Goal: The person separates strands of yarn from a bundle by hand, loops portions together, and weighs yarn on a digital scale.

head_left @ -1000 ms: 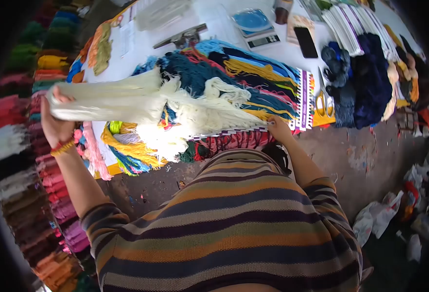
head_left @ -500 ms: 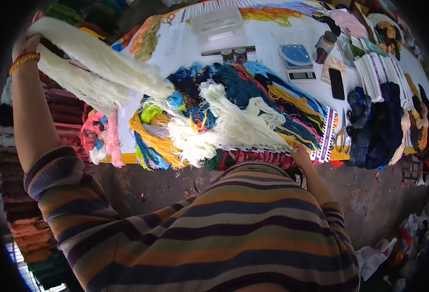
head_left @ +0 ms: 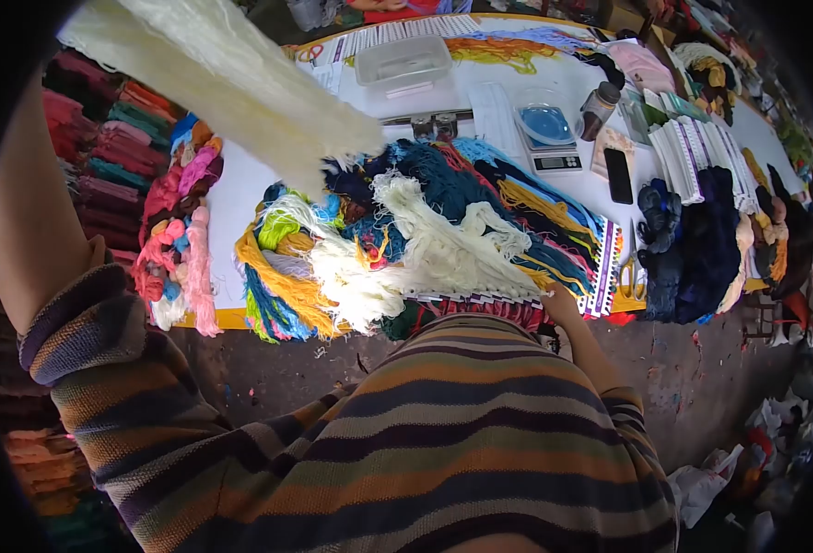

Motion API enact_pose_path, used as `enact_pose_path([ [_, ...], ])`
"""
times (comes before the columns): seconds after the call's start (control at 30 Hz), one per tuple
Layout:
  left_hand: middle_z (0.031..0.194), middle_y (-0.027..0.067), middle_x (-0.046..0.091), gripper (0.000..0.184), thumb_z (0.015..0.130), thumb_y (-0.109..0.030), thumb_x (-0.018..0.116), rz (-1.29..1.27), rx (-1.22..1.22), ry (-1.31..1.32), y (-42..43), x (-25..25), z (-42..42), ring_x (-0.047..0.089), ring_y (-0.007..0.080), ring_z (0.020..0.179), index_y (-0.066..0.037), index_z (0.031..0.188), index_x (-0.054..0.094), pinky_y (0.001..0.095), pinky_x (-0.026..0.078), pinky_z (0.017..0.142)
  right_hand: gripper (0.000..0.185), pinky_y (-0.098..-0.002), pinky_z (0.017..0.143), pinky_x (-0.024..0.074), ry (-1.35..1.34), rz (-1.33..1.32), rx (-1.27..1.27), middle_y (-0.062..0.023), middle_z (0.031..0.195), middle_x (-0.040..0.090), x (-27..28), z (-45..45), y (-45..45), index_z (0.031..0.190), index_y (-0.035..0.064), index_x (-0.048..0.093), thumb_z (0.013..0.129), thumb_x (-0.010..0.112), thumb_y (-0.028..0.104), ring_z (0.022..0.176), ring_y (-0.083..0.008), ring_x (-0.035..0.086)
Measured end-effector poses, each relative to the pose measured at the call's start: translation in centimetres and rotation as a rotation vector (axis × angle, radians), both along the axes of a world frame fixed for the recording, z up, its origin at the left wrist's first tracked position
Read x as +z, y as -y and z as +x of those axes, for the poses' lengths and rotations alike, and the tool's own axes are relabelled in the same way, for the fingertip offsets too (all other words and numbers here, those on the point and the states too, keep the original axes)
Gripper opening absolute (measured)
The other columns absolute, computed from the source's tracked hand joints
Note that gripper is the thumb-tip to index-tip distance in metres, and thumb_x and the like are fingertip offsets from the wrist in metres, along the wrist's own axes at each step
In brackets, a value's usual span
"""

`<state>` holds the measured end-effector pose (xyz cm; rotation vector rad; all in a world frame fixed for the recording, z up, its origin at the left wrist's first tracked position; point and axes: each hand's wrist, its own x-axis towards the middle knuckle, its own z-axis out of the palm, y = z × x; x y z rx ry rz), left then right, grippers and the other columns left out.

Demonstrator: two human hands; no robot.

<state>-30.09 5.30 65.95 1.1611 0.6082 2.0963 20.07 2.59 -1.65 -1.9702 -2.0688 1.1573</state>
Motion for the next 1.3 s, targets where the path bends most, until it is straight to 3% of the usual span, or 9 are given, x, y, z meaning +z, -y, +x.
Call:
enact_pose_path([
  [0.27,0.09,0.0131,0.059,0.027,0.084,-0.014,0.042,-0.058,-0.3,0.075,2.3,-9.6,7.6,0.058,0.0127,0.072,0.008,0.099,0.046,0.0249,0.051,0.061,0.034,-0.0376,0.073,0.0462,-0.03,0.012,-0.061,-0.0183,0.089,0.061,3.4,-1.4,-0.3,0.101,0.0069,0.056,0.073,0.055,0.026,0.084,-0.0333,0.059],
  [0.3,0.069,0.0071,0.06,0.022,0.084,-0.019,0.046,0.132,-0.009,-0.671,-1.3,-12.8,5.1,0.057,0.0122,0.053,0.003,0.088,0.05,0.0244,0.048,0.046,0.032,-0.0377,0.071,0.0462,-0.079,0.055,-0.087,-0.0176,0.086,0.062,4.2,-1.5,-0.7,0.099,0.0064,0.056,0.074,0.055,0.026,0.082,-0.0327,0.059],
  [0.37,0.103,0.0158,0.052,0.031,0.081,-0.012,0.05,-0.276,-1.048,-0.106,-1.2,-21.0,7.5,0.05,0.0261,0.098,0.007,0.105,0.046,0.0359,0.038,0.091,0.025,-0.0356,0.063,0.0457,-0.281,0.252,-0.139,-0.0143,0.077,0.061,4.3,-1.4,-1.6,0.095,0.0054,0.058,0.077,0.056,0.023,0.072,-0.0294,0.059],
  [0.4,0.097,0.0134,0.052,0.033,0.079,-0.021,0.053,-0.427,-0.643,0.106,-1.5,-25.7,9.5,0.05,0.0248,0.093,0.003,0.101,0.048,0.0357,0.039,0.087,0.024,-0.0331,0.061,0.0449,-0.291,0.32,-0.153,-0.0128,0.073,0.059,6.3,-2.0,-2.2,0.094,0.005,0.058,0.077,0.056,0.022,0.067,-0.0257,0.058],
  [0.57,0.118,0.0143,0.05,0.047,0.088,-0.038,0.038,-0.747,-0.968,0.391,0.5,-40.1,17.9,0.05,0.0243,0.105,-0.001,0.117,0.045,0.043,0.043,0.086,0.015,-0.0202,0.057,0.0397,-0.808,0.39,-0.178,-0.0007,0.07,0.055,18.5,-8.1,-3.5,0.092,0.0016,0.058,0.081,0.058,0.013,0.063,-0.0051,0.047],
  [0.73,0.124,0.0117,0.045,0.062,0.09,-0.051,0.027,-0.768,-1.008,0.327,2.3,-42.4,21.0,0.044,0.0232,0.113,-0.002,0.126,0.038,0.0415,0.039,0.09,0.013,-0.0173,0.05,0.0346,-1.066,0.193,-0.041,0.0037,0.07,0.055,24.0,-12.8,-1.4,0.092,0.0034,0.058,0.083,0.057,0.012,0.055,-0.0028,0.042],
  [0.8,0.121,0.01,0.047,0.063,0.09,-0.05,0.024,-0.756,-1.035,0.351,2.6,-43.1,21.2,0.046,0.0201,0.111,-0.001,0.126,0.038,0.0367,0.038,0.091,0.018,-0.0181,0.049,0.034,-0.616,0.342,0.131,0.0025,0.068,0.055,25.3,-12.7,-0.8,0.091,0.0035,0.058,0.079,0.061,0.016,0.054,-0.0031,0.042],
  [1.03,0.117,0.0098,0.05,0.054,0.092,-0.041,0.03,-0.796,-0.934,0.119,3.2,-44.0,22.7,0.049,0.0168,0.106,0.001,0.125,0.038,0.0298,0.038,0.091,0.013,-0.0195,0.051,0.0379,-0.6,0.251,0.101,-0.0002,0.067,0.057,23.5,-12.1,-1.3,0.084,0.0011,0.058,0.078,0.059,0.012,0.057,-0.0036,0.048],
  [1.3,0.107,0.0086,0.056,0.031,0.079,-0.002,0.05,-0.816,-0.593,0.115,2.6,-45.3,24.9,0.056,0.0161,0.092,0.002,0.11,0.051,0.0295,0.045,0.079,0.01,-0.0195,0.049,0.0348,-0.813,0.139,-0.004,0.002,0.064,0.053,21.5,-10.3,-3.2,0.076,0.0022,0.058,0.072,0.062,0.01,0.054,-0.0035,0.042],
])
